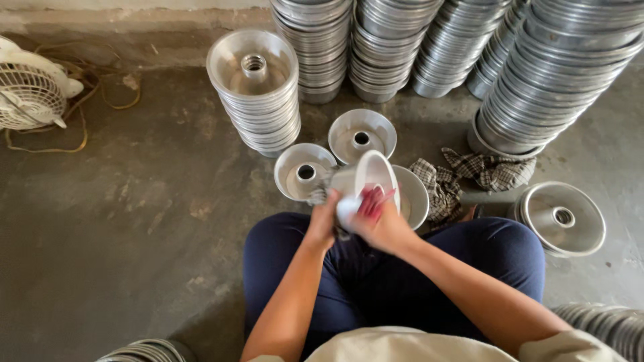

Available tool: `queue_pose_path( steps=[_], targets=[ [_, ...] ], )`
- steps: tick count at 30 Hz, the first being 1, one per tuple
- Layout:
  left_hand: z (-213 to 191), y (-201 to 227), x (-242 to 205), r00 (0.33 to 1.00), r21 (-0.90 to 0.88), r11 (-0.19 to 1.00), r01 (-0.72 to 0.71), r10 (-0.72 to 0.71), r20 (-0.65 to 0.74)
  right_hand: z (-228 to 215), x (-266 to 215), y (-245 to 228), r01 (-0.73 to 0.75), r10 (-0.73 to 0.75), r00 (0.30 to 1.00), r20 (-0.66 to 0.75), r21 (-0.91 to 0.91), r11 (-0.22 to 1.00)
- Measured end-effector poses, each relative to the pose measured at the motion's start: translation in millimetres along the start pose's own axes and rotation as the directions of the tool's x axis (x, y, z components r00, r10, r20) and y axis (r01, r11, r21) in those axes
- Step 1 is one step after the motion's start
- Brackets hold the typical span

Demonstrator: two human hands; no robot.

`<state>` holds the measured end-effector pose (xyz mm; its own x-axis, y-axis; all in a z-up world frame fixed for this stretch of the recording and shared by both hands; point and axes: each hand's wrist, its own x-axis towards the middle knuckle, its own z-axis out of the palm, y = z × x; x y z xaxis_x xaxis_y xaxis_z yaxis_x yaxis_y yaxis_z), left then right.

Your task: The person sits on the floor and wipes the interior and exterior surfaces of several small, funnel-shaped metal parts using two cloths. The person handles the parts one at a time, rotating them to clean all sides, and stacks the cleaned parts into a pile.

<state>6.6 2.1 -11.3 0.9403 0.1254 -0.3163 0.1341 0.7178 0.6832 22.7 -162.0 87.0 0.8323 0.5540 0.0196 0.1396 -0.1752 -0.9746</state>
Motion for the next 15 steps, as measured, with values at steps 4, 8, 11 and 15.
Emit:
queue_pose_path(
  steps=[4,8,11,15],
  targets=[
    [-2,-6,-17,0.941,0.277,0.915,-0.295,0.227,0.251,5,32,7,-0.145,0.202,0.976,-0.081,0.449,0.882],
    [-13,1,-12,0.992,0.006,0.992,-0.125,0.125,0.029,10,5,8,0.066,-0.073,0.969,0.235,0.036,0.997],
    [-25,-1,-6,0.997,-0.138,0.989,-0.057,0.050,-0.055,12,-17,5,0.331,-0.250,0.928,0.278,-0.304,0.893],
    [-22,-10,4,0.999,0.043,0.998,-0.046,0.046,0.022,-5,13,2,-0.068,0.076,0.993,0.093,-0.090,0.994]
  ],
)
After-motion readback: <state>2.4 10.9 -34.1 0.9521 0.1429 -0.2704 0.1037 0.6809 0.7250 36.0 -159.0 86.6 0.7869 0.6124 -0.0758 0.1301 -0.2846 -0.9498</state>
